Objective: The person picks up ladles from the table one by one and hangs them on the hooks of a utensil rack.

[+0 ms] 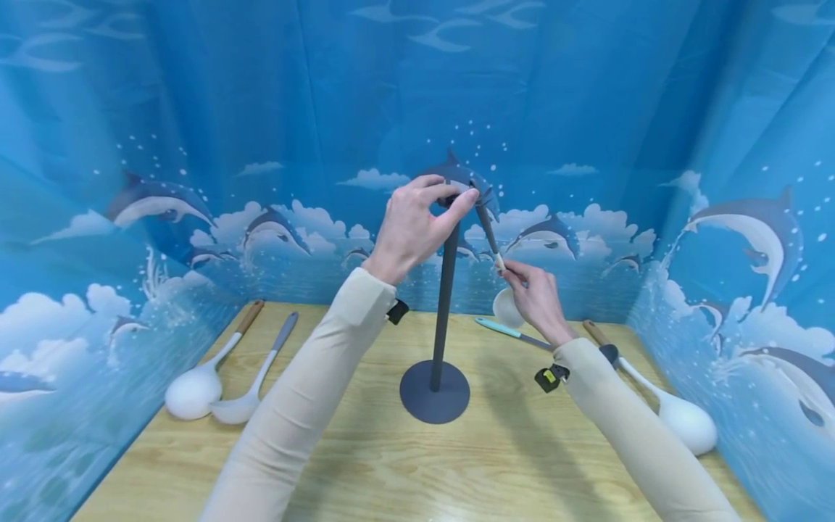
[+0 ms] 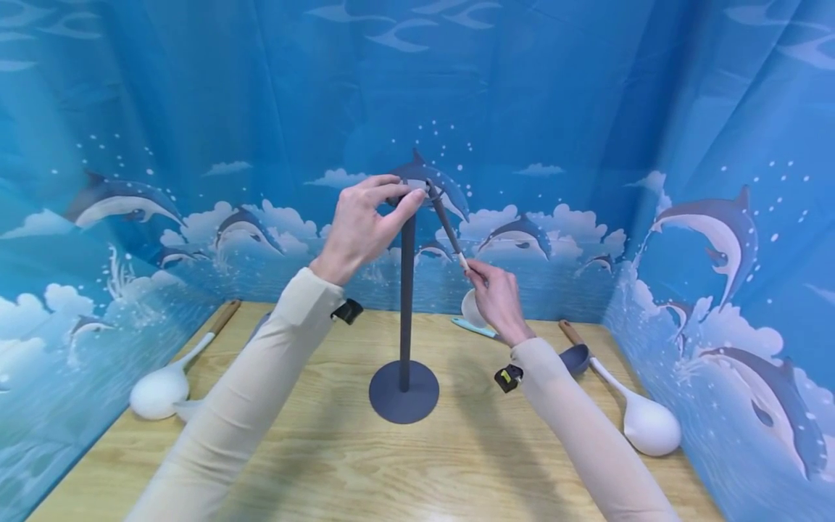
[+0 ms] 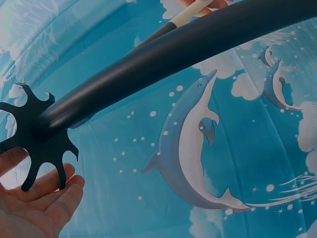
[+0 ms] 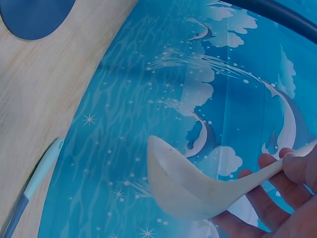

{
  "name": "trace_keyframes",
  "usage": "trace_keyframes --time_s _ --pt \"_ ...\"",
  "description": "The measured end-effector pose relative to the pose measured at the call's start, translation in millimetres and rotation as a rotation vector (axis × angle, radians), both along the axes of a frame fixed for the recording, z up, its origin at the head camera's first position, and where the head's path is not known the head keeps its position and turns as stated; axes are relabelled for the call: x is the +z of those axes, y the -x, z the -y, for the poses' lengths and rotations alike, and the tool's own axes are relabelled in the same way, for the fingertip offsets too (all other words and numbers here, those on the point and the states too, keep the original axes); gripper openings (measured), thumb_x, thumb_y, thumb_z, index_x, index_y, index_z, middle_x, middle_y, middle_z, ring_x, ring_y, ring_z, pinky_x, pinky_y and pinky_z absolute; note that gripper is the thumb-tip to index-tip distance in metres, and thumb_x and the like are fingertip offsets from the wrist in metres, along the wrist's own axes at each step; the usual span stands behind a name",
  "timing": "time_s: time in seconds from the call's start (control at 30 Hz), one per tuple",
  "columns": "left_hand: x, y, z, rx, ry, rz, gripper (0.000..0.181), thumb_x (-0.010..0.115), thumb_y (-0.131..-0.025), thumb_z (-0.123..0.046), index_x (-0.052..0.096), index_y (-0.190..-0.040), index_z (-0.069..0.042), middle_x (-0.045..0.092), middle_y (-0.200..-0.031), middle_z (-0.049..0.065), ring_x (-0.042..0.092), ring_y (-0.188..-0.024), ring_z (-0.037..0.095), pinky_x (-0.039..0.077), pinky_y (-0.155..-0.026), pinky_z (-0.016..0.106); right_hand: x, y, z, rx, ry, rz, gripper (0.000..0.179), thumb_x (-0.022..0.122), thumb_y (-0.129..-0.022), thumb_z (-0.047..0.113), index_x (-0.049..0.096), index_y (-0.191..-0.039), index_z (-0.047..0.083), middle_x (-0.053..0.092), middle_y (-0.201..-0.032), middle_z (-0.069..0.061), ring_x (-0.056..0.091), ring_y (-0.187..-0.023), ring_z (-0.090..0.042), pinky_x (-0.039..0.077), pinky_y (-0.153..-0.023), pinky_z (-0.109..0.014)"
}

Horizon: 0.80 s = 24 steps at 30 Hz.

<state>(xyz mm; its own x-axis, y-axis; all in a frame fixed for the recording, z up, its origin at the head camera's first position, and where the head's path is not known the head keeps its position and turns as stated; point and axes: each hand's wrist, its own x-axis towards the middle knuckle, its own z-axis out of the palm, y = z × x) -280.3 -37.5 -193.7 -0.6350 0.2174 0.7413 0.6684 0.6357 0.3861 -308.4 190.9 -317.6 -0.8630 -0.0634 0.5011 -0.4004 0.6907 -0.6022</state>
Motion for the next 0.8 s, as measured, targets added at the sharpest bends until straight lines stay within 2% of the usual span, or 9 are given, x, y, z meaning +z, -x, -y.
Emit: trace_keyframes --time_s 0.27,0.37,0.47,0.67,0.8 --pt "-0.7 2.4 2.2 -0.048 -0.026 0.002 0.044 0.054 -0.097 -0.052 0.073 -0.118 -0.019 0.062 -0.132 0.008 0.057 -0.121 0.022 0.050 -0.096 0.039 -5.6 8.7 2 -0.001 0.020 0.001 0.034 0.051 -0.103 0.023 0.062 -0.133 0.012 0.071 -0.118 -0.013 0.064 -0.112 -0.033 0.050 -0.095 -0.054" --pt "-1.1 2.2 2.8 -0.046 -0.025 0.009 0.044 0.054 -0.097 -0.052 0.073 -0.119 -0.019 0.061 -0.133 0.007 0.057 -0.122 0.021 0.050 -0.097 0.039 -8.2 13.2 4 0.006 0.025 -0.016 0.034 0.050 -0.103 0.022 0.061 -0.134 0.011 0.071 -0.118 -0.013 0.064 -0.113 -0.032 0.052 -0.092 -0.050" --pt "-0.7 2.1 3.2 -0.041 -0.019 0.018 0.046 0.053 -0.097 -0.053 0.072 -0.120 -0.019 0.060 -0.134 0.006 0.056 -0.123 0.020 0.050 -0.098 0.039 -11.3 17.6 6 0.015 0.028 -0.058 0.034 0.051 -0.103 0.021 0.062 -0.133 0.010 0.071 -0.116 -0.013 0.066 -0.109 -0.032 0.053 -0.085 -0.048" --pt "0.6 2.4 2.7 -0.039 -0.015 0.028 0.047 0.053 -0.097 -0.054 0.072 -0.121 -0.018 0.060 -0.135 0.008 0.055 -0.124 0.021 0.050 -0.099 0.040 -19.1 24.8 10 0.027 0.013 -0.187 0.031 0.054 -0.102 0.017 0.064 -0.128 0.006 0.070 -0.116 -0.018 0.069 -0.102 -0.033 0.056 -0.087 -0.049" --pt "0.7 2.5 2.9 -0.047 -0.016 0.023 0.046 0.054 -0.097 -0.053 0.072 -0.120 -0.018 0.061 -0.134 0.008 0.056 -0.123 0.021 0.050 -0.099 0.039 -23.1 27.0 14 0.008 0.017 -0.241 0.029 0.056 -0.101 0.014 0.066 -0.126 0.005 0.071 -0.113 -0.019 0.071 -0.097 -0.034 0.057 -0.083 -0.048"
